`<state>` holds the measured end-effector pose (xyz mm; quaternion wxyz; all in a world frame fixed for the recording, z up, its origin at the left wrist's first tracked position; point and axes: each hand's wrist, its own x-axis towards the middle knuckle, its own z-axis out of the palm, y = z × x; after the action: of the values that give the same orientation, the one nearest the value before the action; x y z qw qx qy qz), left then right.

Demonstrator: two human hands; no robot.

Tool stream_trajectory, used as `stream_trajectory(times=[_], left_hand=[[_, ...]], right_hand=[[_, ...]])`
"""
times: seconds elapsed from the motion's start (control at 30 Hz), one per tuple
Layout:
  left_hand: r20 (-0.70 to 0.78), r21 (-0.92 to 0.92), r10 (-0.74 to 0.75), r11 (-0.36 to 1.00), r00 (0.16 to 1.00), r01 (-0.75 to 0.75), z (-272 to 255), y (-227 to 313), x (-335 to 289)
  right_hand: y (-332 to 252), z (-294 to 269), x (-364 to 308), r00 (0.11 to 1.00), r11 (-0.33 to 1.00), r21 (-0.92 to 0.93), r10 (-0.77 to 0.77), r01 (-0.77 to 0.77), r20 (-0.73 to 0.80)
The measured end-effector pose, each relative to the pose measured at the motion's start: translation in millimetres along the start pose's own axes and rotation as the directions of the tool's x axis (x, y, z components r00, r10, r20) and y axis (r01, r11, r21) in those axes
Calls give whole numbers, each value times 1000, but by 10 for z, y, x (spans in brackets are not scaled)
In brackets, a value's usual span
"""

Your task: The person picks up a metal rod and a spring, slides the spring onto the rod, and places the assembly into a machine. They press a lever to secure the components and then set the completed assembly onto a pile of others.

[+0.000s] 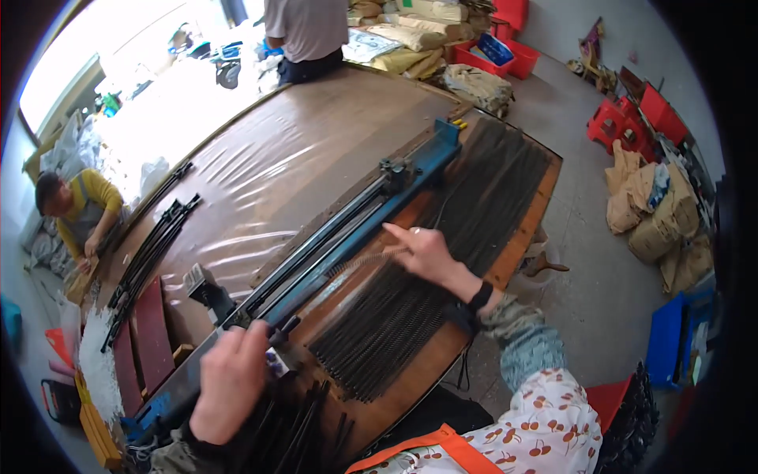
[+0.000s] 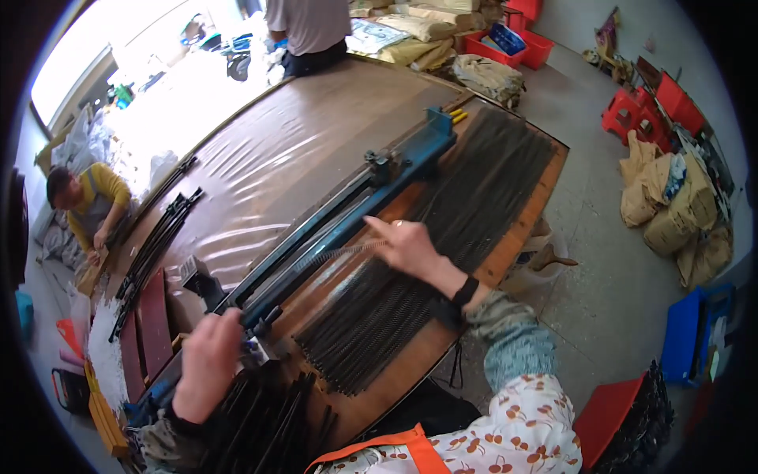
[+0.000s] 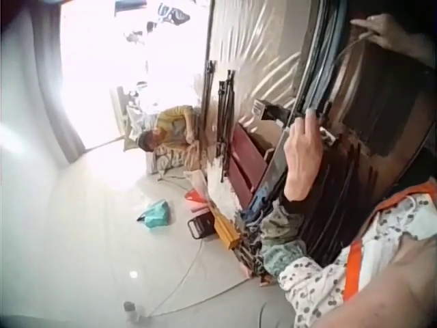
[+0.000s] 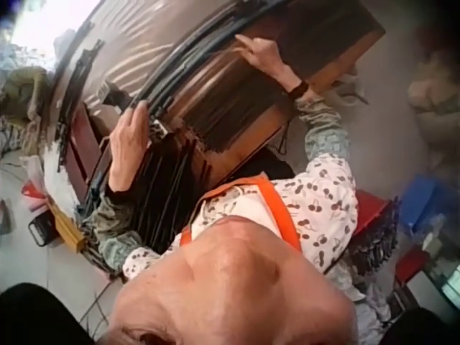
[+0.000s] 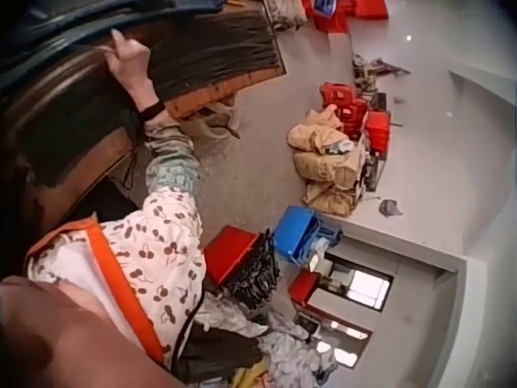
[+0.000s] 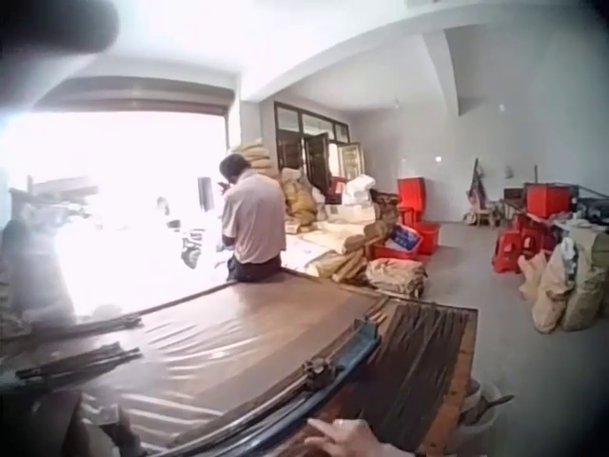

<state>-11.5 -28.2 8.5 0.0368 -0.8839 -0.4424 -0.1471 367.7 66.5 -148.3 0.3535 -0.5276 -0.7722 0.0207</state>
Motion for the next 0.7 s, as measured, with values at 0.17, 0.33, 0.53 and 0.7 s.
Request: stream_trajectory(times=[0.17, 0.33, 0.53, 0.7], left_hand=[[118, 59, 84, 994, 989, -92, 199, -62, 226], [87, 9, 91, 996, 992, -92, 268, 27, 459], [130, 40, 37, 998, 991, -42, 308, -54, 314], [105, -22, 43, 999, 994, -41, 246, -54, 260]], right_hand=[[-41, -236, 353, 901, 922, -12, -380, 386, -210], [-212, -287, 425, 864, 836, 220, -478, 503, -161], [229, 177, 325, 940, 991, -21, -131, 131, -315], [-442, 29, 413, 932, 927, 251, -200, 280, -302]])
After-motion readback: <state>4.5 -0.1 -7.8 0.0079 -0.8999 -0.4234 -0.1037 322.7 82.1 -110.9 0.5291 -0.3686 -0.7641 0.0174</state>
